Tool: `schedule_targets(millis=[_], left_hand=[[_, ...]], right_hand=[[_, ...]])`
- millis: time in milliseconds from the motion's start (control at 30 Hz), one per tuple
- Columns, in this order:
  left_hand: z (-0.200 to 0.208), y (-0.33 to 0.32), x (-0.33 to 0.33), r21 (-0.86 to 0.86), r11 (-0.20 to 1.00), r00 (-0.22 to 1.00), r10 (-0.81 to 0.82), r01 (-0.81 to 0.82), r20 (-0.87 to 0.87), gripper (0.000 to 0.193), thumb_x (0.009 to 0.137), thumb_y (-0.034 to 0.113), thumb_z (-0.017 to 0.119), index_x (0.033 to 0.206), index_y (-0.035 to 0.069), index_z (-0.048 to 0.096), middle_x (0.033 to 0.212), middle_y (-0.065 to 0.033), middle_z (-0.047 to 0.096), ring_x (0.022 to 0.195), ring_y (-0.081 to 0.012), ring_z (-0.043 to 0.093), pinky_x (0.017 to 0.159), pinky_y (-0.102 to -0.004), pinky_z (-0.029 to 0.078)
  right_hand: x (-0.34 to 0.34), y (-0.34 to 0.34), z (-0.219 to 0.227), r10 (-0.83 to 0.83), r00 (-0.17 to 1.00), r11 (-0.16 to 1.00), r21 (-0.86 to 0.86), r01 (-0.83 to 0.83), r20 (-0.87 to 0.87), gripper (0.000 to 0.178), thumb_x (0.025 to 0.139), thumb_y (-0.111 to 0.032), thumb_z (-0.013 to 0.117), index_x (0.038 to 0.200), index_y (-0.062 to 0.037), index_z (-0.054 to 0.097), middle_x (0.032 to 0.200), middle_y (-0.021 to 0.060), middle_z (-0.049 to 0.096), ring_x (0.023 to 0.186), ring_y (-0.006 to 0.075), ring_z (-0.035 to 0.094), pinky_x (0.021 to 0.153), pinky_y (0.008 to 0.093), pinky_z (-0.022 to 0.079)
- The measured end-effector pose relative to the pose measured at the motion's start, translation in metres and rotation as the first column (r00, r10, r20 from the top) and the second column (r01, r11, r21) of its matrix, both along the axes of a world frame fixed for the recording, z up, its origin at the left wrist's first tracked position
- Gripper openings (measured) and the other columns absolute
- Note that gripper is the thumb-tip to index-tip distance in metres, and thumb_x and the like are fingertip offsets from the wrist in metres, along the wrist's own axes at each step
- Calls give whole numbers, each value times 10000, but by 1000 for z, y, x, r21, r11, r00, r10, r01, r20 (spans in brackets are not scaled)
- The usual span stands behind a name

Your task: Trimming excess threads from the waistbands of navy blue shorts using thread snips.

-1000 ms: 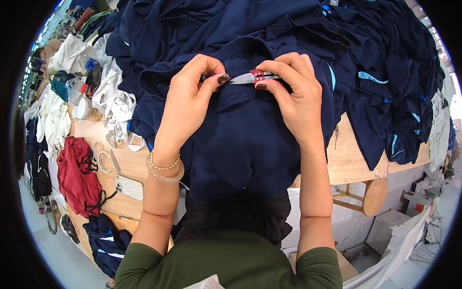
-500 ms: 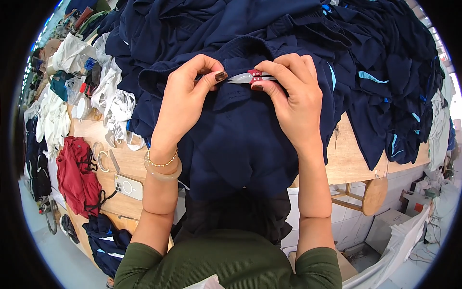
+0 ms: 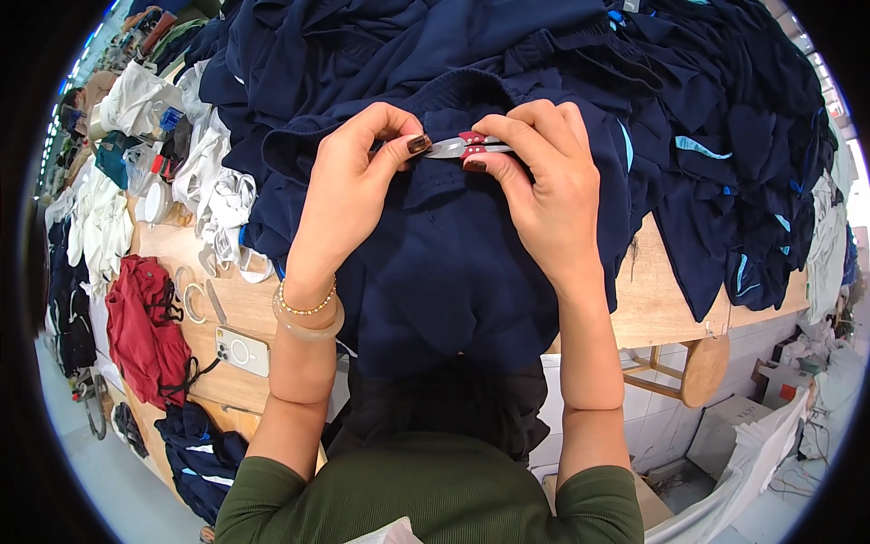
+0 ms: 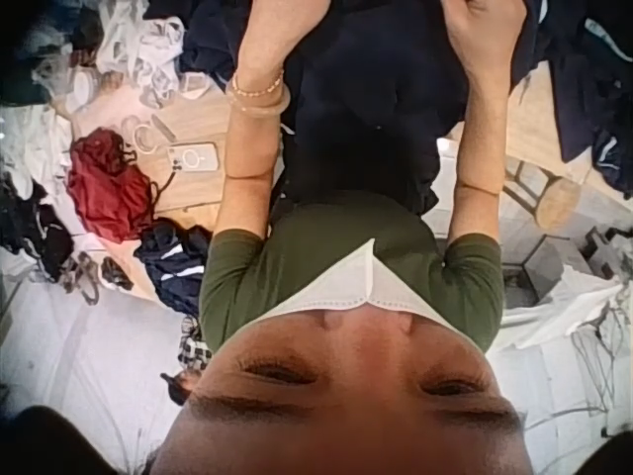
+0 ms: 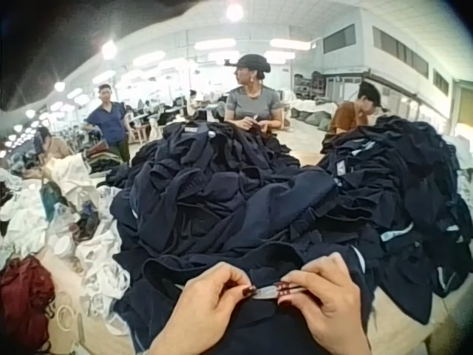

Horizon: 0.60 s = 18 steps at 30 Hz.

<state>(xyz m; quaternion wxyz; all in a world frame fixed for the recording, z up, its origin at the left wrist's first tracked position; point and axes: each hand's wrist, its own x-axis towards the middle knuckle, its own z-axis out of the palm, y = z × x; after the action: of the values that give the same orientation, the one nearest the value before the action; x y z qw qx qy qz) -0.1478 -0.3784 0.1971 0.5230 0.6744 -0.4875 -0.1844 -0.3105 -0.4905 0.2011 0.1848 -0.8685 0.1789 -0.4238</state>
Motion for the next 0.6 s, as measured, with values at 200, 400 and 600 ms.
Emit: schedule_targets(millis=[200, 400, 600], left_hand=[[-1, 0, 0, -5, 1000, 999, -4, 5, 45, 56, 959, -6, 585, 969, -51, 619, 827, -56, 652, 722, -102, 595, 683, -248, 496], [-1, 0, 1, 2, 1000, 999, -7, 7, 49, 50, 954, -18, 576, 964, -52, 611, 825, -65, 654, 721, -109, 600, 684, -252, 499], [0, 0, 0, 12, 1000, 999, -7, 6, 33, 55, 962, -15, 567, 966, -49, 610, 837, -62, 661, 740, -105, 612, 690, -248, 506]], right_hand=[[2, -1, -3, 21, 1000, 1000, 23, -21, 0, 214, 741, -14, 783, 945, -37, 723, 884, 36, 618, 823, 215, 537, 707, 311, 459], [1, 0, 0, 38, 999, 998, 42, -38, -20, 221, 747, -17, 780, 957, -38, 714, 897, 40, 611, 840, 218, 535, 722, 313, 458], [-2, -2, 0, 34, 999, 998, 50, -32, -28, 216, 749, -23, 779, 952, -35, 707, 891, 44, 604, 833, 223, 531, 721, 317, 455]])
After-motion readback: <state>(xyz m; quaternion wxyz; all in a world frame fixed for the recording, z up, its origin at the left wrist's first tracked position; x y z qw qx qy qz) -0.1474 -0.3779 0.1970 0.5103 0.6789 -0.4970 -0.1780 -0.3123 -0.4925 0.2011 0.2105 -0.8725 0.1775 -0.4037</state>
